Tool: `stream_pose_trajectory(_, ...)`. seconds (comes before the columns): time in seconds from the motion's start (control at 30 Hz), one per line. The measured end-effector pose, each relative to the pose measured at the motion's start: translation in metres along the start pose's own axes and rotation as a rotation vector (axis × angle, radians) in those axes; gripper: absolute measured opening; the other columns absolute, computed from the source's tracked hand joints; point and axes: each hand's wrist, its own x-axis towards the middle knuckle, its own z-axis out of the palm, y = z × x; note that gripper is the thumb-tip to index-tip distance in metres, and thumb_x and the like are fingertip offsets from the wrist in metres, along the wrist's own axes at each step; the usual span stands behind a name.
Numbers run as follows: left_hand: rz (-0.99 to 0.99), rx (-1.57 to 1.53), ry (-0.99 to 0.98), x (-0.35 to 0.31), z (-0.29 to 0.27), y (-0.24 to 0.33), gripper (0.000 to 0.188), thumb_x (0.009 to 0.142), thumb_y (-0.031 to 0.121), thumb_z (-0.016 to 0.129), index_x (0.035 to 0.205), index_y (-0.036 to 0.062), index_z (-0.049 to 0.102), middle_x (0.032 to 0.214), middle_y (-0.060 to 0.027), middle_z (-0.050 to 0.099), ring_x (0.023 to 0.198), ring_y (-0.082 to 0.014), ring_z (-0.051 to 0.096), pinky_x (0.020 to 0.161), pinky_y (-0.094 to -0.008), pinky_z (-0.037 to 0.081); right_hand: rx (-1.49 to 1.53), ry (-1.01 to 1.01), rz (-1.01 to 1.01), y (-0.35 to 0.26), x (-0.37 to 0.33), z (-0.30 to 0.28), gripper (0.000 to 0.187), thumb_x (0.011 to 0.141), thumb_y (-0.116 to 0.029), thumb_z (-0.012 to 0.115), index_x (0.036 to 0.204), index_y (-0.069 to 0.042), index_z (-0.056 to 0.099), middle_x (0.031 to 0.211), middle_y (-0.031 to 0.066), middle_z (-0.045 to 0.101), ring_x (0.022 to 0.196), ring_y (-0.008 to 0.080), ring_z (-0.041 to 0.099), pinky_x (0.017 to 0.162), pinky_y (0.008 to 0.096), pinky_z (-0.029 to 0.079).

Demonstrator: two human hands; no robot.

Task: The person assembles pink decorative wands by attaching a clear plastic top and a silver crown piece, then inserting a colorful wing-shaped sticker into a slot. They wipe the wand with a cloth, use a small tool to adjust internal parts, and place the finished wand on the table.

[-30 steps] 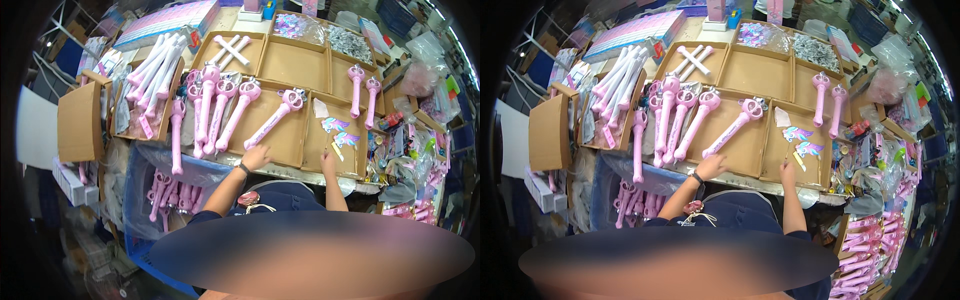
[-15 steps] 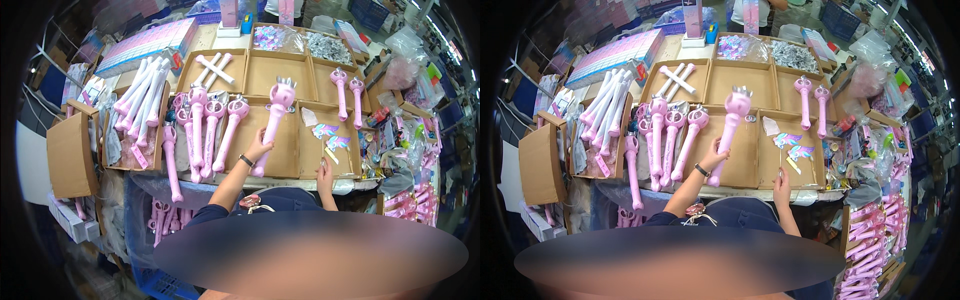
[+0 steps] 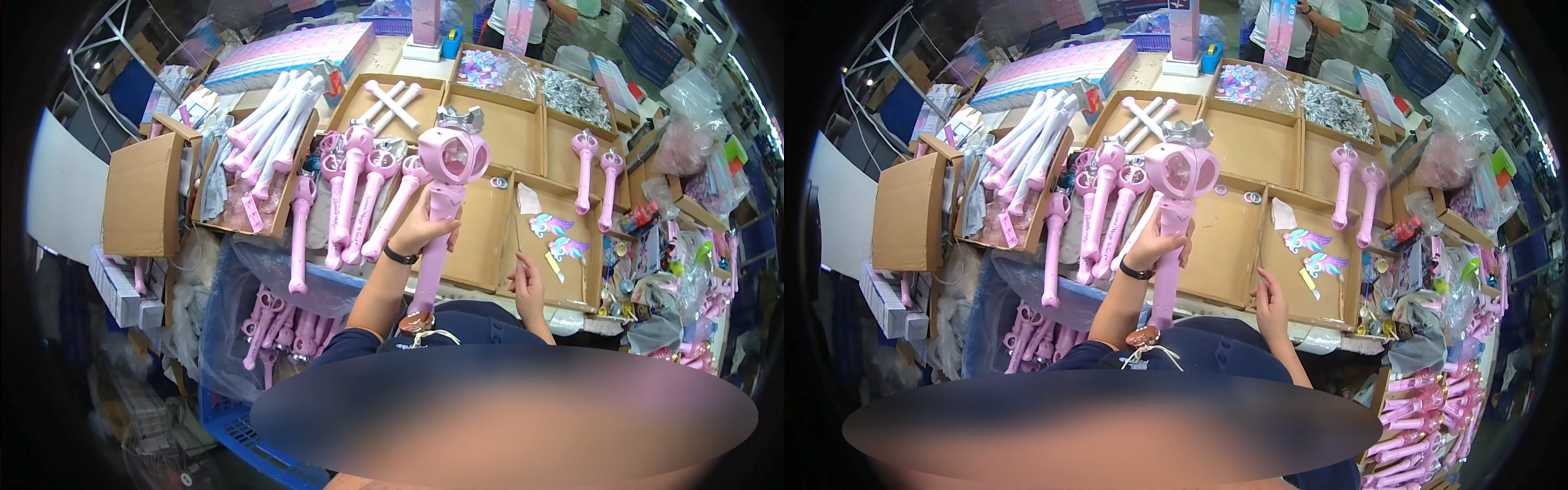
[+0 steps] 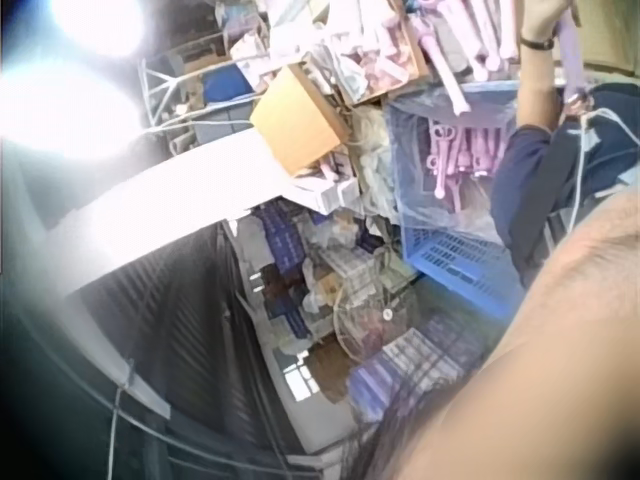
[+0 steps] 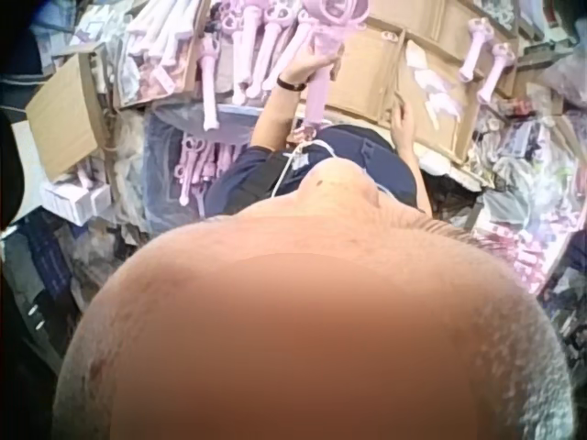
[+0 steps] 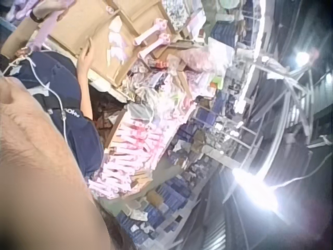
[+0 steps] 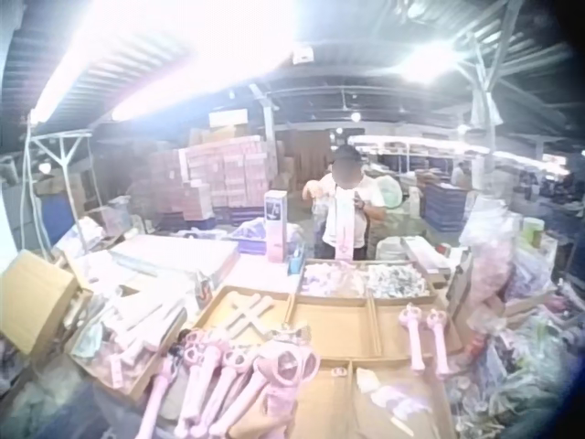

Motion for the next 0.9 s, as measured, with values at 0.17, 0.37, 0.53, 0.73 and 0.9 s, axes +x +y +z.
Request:
stream_pose_trajectory(0.17,-0.035,0.021,0.124,-0.007,-0.003,-0.007,0.044,0.07,0.017,0.068,0.103,-0.0004,0.045,0.075,-0.0082,0.053,0.055,-0.0176,0.058,0.047,-0.0298,0.05,-0.015,-0.063,0.037,-0.009,-0.003,0.0,0.03,0.093,-0.008,0.044,0.123,-0.004,0.046,0.078,0.0047,0.053,0.063,0.0064,0.049,0.056,0.0191,0.042)
stream_pose_trajectory(0.37,0.028,0.03,0.141,-0.008,-0.005,-0.011,0.045,0.073,0.031,0.065,0.098,-0.002,0.049,0.08,-0.01,0.054,0.058,-0.0167,0.056,0.052,-0.031,0.051,0.018,-0.065,0.042,-0.018,-0.006,-0.004,0.032,0.092,-0.007,0.045,0.124,-0.002,0.045,0.085,0.0065,0.055,0.068,0.0076,0.051,0.06,0.0203,0.045)
stream_pose_trajectory(0.53,-0.01,-0.349,0.148,0.003,-0.009,-0.009,0.072,0.082,0.058,0.05,0.116,-0.0054,0.046,0.085,-0.0115,0.052,0.056,-0.0153,0.053,0.047,-0.0265,0.045,0.051,-0.017,-0.027,-0.019,-0.005,-0.007,0.03,0.092,-0.009,0.046,0.12,-0.001,0.05,0.09,0.0052,0.056,0.064,0.0048,0.047,0.058,0.0176,0.041)
stream_pose_trajectory(0.73,-0.133,-0.623,-0.14,0.025,-0.028,-0.014,0.082,0.083,0.061,0.047,0.129,-0.0051,0.034,0.079,-0.0092,0.048,0.052,-0.0125,0.047,0.043,-0.0212,0.037,-0.004,0.01,0.01,-0.017,-0.009,-0.012,0.028,0.093,-0.008,0.045,0.119,0.0,0.049,0.092,0.0055,0.057,0.067,0.0061,0.05,0.059,0.0188,0.043)
stream_pose_trajectory(0.9,-0.171,-1.229,-0.628,0.044,-0.02,-0.025,0.078,0.086,0.053,0.048,0.133,-0.0054,0.027,0.075,-0.011,0.048,0.05,-0.0142,0.051,0.039,-0.0214,0.042,0.232,0.1,-0.038,-0.042,0.003,-0.011,0.028,0.095,-0.012,0.041,0.12,-0.002,0.049,0.091,0.0046,0.057,0.061,0.0046,0.046,0.055,0.0179,0.039)
